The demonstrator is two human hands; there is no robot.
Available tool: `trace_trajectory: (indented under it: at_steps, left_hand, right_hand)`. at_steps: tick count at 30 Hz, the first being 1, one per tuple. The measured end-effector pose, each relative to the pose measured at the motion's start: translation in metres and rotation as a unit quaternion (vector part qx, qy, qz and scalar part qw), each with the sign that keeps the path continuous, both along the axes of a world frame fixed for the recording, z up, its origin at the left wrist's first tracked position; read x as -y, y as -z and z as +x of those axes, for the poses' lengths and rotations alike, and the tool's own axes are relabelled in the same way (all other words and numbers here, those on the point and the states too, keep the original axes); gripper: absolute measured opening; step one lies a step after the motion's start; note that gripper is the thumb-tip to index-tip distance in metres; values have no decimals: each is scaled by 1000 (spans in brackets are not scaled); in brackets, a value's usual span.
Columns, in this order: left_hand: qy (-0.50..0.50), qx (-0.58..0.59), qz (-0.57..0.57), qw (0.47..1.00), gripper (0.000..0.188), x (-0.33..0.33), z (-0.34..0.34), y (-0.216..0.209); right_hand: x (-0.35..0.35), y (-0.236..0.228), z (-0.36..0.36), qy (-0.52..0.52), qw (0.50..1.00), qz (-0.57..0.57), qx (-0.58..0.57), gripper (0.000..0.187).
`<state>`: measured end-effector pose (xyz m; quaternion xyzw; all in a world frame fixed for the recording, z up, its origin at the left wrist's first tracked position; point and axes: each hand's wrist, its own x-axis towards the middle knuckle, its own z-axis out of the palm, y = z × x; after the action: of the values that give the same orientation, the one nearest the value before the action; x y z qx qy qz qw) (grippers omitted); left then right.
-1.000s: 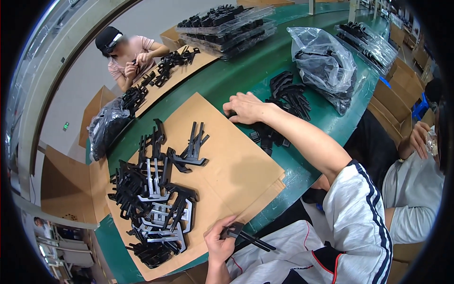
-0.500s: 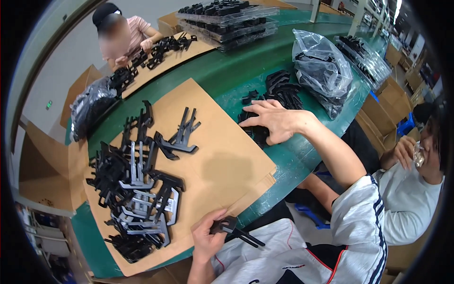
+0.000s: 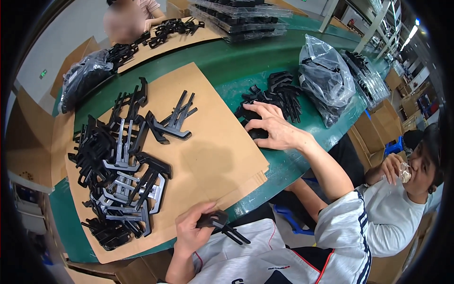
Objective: Assembling small white components onto black plastic bracket-like parts and sorting them on the workbench.
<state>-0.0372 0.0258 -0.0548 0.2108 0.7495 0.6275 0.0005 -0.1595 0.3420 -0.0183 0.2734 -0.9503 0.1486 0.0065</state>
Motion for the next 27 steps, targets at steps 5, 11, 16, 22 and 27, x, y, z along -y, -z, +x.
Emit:
trace_trajectory:
  at_steps: [5,11,16,22,27]
  left_hand:
    - [1,-12,2,1000,43,-2,-1,0]
    - [8,-20,9,1000,43,0,-3,-1]
    - [13,-18,6,1000,43,1,-3,-1]
    - [5,-4,9,1000,43,-1,-2,-1]
    - [-2,27,26,999,40,0,0,0]
  right_hand:
    - [-4,-5,17,46,997,39,-49,34]
    - [7,-3,31,122,986,-31,-112,29]
    - [11,-5,-8,195,962,-108,-160,25]
    - [-16,6,-89,280,950,-66,-124,24]
    - [-22,3,-113,270,959,-23,-82,23]
